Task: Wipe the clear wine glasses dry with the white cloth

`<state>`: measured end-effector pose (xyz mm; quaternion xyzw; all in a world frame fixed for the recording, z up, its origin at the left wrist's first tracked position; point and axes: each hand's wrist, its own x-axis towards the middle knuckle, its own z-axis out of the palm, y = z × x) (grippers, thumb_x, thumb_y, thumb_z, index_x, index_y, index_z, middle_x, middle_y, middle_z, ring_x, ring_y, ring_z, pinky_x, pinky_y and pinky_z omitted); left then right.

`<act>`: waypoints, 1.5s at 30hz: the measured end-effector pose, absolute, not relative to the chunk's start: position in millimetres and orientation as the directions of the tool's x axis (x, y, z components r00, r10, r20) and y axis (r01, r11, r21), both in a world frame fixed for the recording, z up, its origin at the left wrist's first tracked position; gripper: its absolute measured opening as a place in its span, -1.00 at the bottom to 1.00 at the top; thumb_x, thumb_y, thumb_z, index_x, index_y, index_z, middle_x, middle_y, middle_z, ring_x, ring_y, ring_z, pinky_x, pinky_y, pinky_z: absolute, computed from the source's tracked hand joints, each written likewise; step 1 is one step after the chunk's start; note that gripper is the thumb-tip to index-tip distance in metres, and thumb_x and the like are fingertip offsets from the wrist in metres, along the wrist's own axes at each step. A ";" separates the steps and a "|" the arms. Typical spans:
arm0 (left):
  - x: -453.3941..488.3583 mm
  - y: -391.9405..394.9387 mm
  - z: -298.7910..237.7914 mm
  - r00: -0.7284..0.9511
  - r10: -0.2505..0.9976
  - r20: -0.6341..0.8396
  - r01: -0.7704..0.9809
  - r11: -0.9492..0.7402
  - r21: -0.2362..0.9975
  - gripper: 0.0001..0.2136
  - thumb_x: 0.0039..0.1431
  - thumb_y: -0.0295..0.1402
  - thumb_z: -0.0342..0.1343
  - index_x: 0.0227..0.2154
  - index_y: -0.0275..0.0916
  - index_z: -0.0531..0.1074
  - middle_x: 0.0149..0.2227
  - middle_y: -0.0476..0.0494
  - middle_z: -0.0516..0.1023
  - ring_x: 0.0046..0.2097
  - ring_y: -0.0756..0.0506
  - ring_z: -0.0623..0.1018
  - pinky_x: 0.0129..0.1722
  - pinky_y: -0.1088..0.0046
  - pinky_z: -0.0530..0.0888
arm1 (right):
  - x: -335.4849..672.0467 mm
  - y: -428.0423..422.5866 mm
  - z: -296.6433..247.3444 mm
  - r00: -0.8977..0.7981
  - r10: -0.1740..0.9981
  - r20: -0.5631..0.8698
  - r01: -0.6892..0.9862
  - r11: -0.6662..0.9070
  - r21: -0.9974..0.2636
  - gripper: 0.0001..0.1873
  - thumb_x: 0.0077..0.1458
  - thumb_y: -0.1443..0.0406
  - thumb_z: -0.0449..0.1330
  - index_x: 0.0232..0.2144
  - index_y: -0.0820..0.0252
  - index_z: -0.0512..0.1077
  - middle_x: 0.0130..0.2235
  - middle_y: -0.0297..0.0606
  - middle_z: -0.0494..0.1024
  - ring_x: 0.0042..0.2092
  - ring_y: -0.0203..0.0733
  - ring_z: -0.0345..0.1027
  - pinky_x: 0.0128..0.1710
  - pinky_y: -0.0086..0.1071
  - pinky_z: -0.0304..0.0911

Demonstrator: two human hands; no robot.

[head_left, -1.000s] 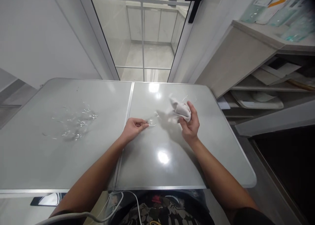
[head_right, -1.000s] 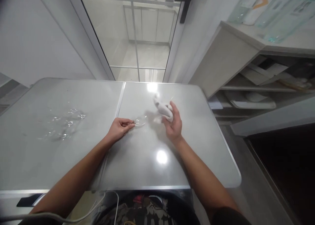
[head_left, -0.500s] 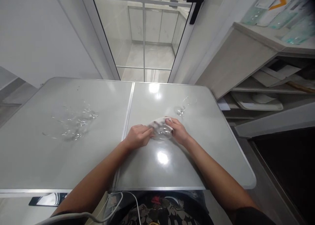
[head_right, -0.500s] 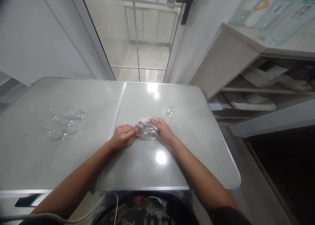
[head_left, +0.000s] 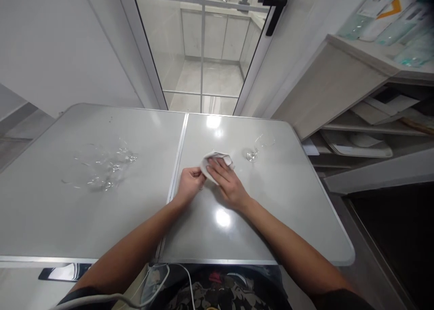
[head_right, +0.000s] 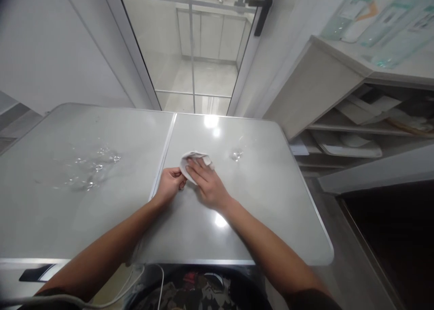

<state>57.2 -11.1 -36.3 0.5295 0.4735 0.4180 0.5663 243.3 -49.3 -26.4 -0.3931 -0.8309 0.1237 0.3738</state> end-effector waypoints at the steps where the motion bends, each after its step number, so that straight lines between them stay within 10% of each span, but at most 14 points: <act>1: 57.5 -12.4 -37.3 0.197 0.979 -0.056 0.103 0.037 0.994 -0.68 0.16 -0.26 0.23 -0.63 -0.27 0.35 -0.67 0.07 0.25 -0.60 0.07 0.22 -0.58 0.52 0.13 | 245.0 -48.2 -22.1 -0.486 0.711 0.509 0.599 0.695 -0.398 -0.39 0.43 0.36 -0.03 0.47 0.03 0.12 0.44 -0.15 0.28 0.52 0.05 -0.06 0.50 0.15 -0.19; 4: 57.1 -16.8 -37.6 0.235 0.959 0.157 0.346 -0.234 0.908 -0.72 0.14 -0.39 0.16 -0.65 -0.26 0.32 -0.65 0.05 0.28 -0.56 0.05 0.26 -0.52 0.50 0.15 | 247.6 -47.1 -9.2 -0.532 0.702 0.473 0.692 0.683 -0.236 -0.43 0.36 0.35 0.08 0.38 0.05 0.27 0.32 -0.14 0.45 0.43 0.13 0.14 0.48 0.23 -0.31; 6: 55.6 -18.8 -36.0 0.340 0.885 0.318 0.473 -0.453 0.756 -0.76 0.17 -0.42 0.13 -0.61 -0.26 0.36 -0.63 0.03 0.32 -0.54 0.04 0.28 -0.49 0.49 0.16 | 247.3 -47.5 -3.2 -0.456 0.762 0.460 0.743 0.610 -0.274 -0.54 0.32 0.33 0.14 0.23 0.10 0.42 0.21 -0.10 0.54 0.32 0.17 0.28 0.40 0.16 -0.04; 9: 51.6 -18.6 -33.5 0.506 0.690 0.517 0.542 -0.721 0.432 -0.83 0.23 -0.44 0.11 -0.50 -0.24 0.47 -0.60 -0.01 0.41 -0.54 0.01 0.31 -0.48 0.45 0.16 | 246.3 -46.4 -1.1 -0.264 0.871 0.414 0.756 0.454 -0.473 -0.77 0.30 0.31 0.14 -0.06 0.14 0.56 -0.04 -0.10 0.63 0.01 0.07 0.44 0.07 -0.07 0.30; 14: 44.3 -14.2 -33.1 0.640 0.446 0.625 0.468 -0.872 0.144 -0.83 0.31 -0.43 0.10 -0.40 -0.23 0.52 -0.58 -0.03 0.44 -0.54 -0.01 0.36 -0.48 0.44 0.20 | 253.0 -39.1 -9.0 -0.101 0.987 0.127 0.502 0.161 -0.850 -0.71 0.34 0.19 0.14 -0.40 0.14 0.50 -0.42 -0.33 0.51 -0.36 -0.18 0.38 -0.30 -0.32 0.26; 18: 43.0 -12.7 -33.9 0.612 0.554 0.564 0.387 -0.832 0.398 -0.85 0.31 -0.35 0.18 -0.38 -0.24 0.56 -0.56 -0.02 0.46 -0.52 0.01 0.37 -0.48 0.48 0.23 | 267.1 -36.0 -9.6 -0.216 0.976 0.015 0.234 0.066 -0.970 -0.68 0.36 0.12 0.13 -0.31 0.18 0.54 -0.38 -0.32 0.55 -0.34 -0.18 0.44 -0.32 -0.33 0.33; 24: 43.0 -5.8 -25.4 0.498 0.843 0.202 0.276 -0.375 0.885 -0.72 0.24 -0.32 0.22 -0.57 -0.31 0.51 -0.62 0.07 0.27 -0.53 0.06 0.25 -0.51 0.52 0.16 | 285.9 -32.5 -5.9 -0.519 0.648 0.558 0.271 0.744 -0.611 -0.71 0.26 0.38 0.22 -0.03 -0.01 0.58 0.10 -0.15 0.60 0.21 0.08 0.38 0.19 0.06 0.31; 29: 39.1 -3.8 -27.0 0.556 0.773 0.305 0.317 -0.536 0.783 -0.73 0.24 -0.38 0.20 -0.59 -0.28 0.46 -0.63 0.08 0.27 -0.54 0.07 0.24 -0.50 0.51 0.18 | 282.2 -35.3 -3.3 -0.574 0.681 0.455 0.453 0.727 -0.516 -0.67 0.29 0.23 0.31 0.09 0.01 0.51 0.14 -0.06 0.55 0.13 0.05 0.44 0.10 -0.02 0.37; 36: 38.2 -9.8 -30.5 0.632 0.467 0.619 0.310 -0.884 0.351 -0.93 0.30 -0.40 0.18 -0.29 -0.20 0.56 -0.58 0.03 0.44 -0.54 0.01 0.36 -0.53 0.48 0.20 | 285.7 -36.0 13.2 -0.516 0.857 0.021 0.487 0.314 -0.815 -0.49 0.19 -0.12 0.32 0.03 0.02 0.51 -0.09 -0.26 0.64 -0.10 -0.03 0.53 -0.01 -0.16 0.37; 40: 42.6 -14.7 -18.5 0.557 0.628 0.543 0.252 -0.751 0.611 -0.90 0.29 -0.35 0.22 -0.30 -0.23 0.59 -0.57 0.01 0.46 -0.54 0.03 0.35 -0.50 0.49 0.26 | 296.1 -33.9 16.4 -0.536 0.831 0.147 0.239 0.316 -0.918 -0.35 0.19 -0.14 0.29 0.18 0.05 0.41 0.14 -0.14 0.54 0.15 0.09 0.44 0.20 -0.04 0.30; 45: 47.1 -16.0 -8.0 0.553 0.805 0.215 0.246 -0.404 0.881 -0.75 0.23 -0.26 0.27 -0.51 -0.28 0.59 -0.62 0.03 0.37 -0.53 0.04 0.27 -0.49 0.46 0.21 | 298.7 -36.2 3.9 -0.507 0.761 0.404 0.277 0.588 -0.760 -0.45 0.12 0.09 0.44 0.11 0.02 0.46 0.04 -0.11 0.57 0.00 -0.01 0.51 0.01 -0.15 0.43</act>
